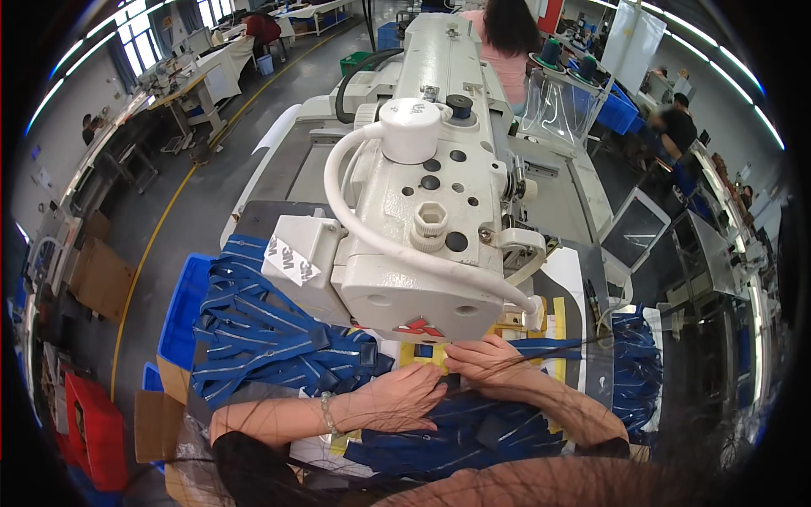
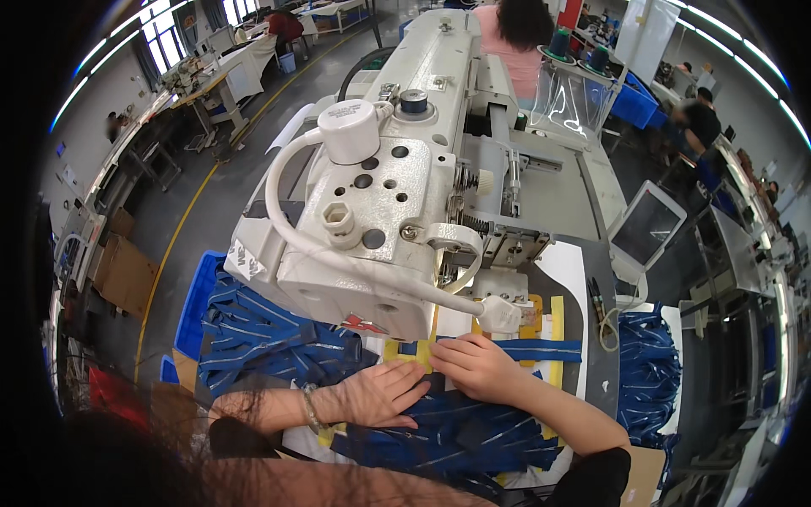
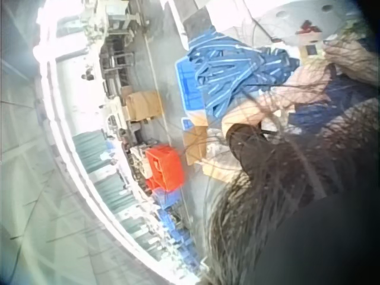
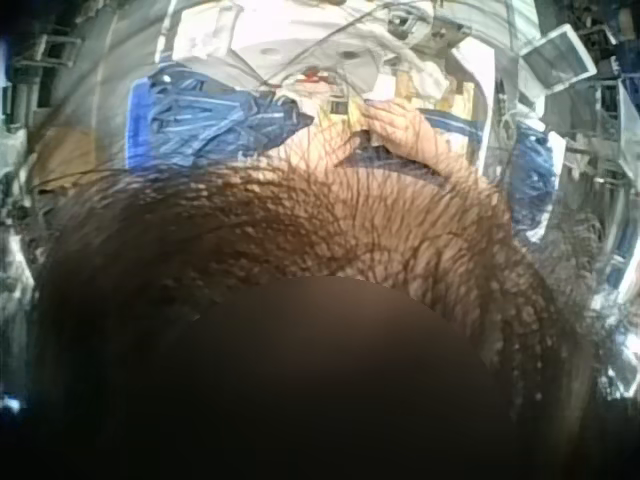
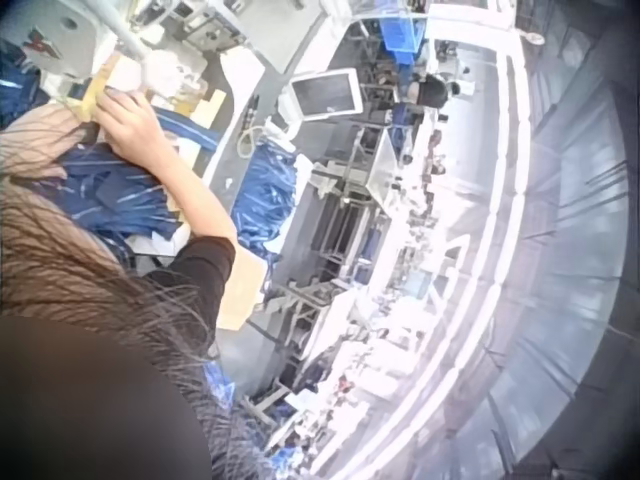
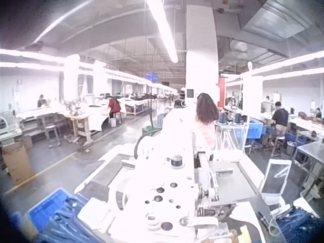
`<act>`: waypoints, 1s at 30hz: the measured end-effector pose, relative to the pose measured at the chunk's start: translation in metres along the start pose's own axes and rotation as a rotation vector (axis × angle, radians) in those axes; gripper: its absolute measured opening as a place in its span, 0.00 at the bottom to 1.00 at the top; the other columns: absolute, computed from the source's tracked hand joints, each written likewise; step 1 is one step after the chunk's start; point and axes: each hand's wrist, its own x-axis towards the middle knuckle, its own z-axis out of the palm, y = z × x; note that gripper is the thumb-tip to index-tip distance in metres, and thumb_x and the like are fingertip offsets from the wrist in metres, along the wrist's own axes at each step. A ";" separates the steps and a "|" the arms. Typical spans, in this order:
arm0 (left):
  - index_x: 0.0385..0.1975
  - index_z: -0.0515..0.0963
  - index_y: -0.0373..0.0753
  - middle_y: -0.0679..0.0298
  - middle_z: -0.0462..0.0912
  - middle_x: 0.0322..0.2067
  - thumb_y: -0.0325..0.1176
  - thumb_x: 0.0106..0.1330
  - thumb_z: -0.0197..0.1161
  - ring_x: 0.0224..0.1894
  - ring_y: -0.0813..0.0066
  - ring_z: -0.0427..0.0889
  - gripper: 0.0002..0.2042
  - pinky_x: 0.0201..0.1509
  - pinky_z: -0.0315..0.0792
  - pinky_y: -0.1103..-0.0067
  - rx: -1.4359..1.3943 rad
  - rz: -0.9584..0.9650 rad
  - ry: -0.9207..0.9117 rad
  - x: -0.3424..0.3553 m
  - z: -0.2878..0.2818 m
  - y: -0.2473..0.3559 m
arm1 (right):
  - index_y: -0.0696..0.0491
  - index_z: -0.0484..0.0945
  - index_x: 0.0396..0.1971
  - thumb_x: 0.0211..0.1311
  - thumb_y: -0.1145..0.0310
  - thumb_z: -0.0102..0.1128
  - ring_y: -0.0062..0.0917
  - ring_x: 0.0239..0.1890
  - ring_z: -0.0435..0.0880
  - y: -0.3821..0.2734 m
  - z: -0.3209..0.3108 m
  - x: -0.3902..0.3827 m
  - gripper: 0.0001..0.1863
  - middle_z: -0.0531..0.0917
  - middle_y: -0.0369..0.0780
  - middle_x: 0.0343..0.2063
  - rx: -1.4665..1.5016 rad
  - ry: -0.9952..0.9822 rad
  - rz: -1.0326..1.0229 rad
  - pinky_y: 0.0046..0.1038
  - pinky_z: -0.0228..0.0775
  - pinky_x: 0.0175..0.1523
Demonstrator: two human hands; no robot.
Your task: The recorder uses an industrial sewing machine to sew blue straps onto fabric or together.
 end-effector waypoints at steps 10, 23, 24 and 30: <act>0.43 0.76 0.38 0.61 0.79 0.45 0.33 0.61 0.57 0.52 0.71 0.75 0.12 0.56 0.65 0.74 0.141 -0.226 0.166 -0.038 -0.008 -0.022 | 0.56 0.76 0.41 0.38 0.72 0.64 0.30 0.46 0.78 0.001 0.003 0.001 0.23 0.78 0.40 0.46 0.046 0.035 0.004 0.31 0.70 0.49; 0.56 0.69 0.39 0.62 0.70 0.57 0.42 0.64 0.55 0.61 0.73 0.66 0.22 0.63 0.55 0.68 0.012 -0.296 -0.012 -0.034 -0.005 -0.024 | 0.56 0.77 0.40 0.39 0.74 0.64 0.30 0.44 0.80 0.000 0.004 0.001 0.21 0.79 0.41 0.45 0.092 0.031 0.042 0.30 0.73 0.47; 0.58 0.68 0.40 0.64 0.69 0.59 0.42 0.64 0.55 0.62 0.74 0.64 0.24 0.63 0.54 0.67 0.010 -0.308 -0.036 -0.034 -0.004 -0.024 | 0.56 0.78 0.40 0.40 0.74 0.63 0.31 0.44 0.80 -0.001 0.003 0.002 0.20 0.79 0.41 0.45 0.080 0.043 0.041 0.30 0.74 0.46; 0.58 0.69 0.43 0.68 0.71 0.57 0.40 0.62 0.57 0.58 0.76 0.68 0.23 0.62 0.54 0.66 -0.042 -0.307 0.025 -0.033 0.001 -0.029 | 0.56 0.78 0.38 0.42 0.75 0.63 0.30 0.42 0.81 0.000 0.002 0.007 0.18 0.80 0.40 0.43 0.078 0.057 0.037 0.30 0.74 0.45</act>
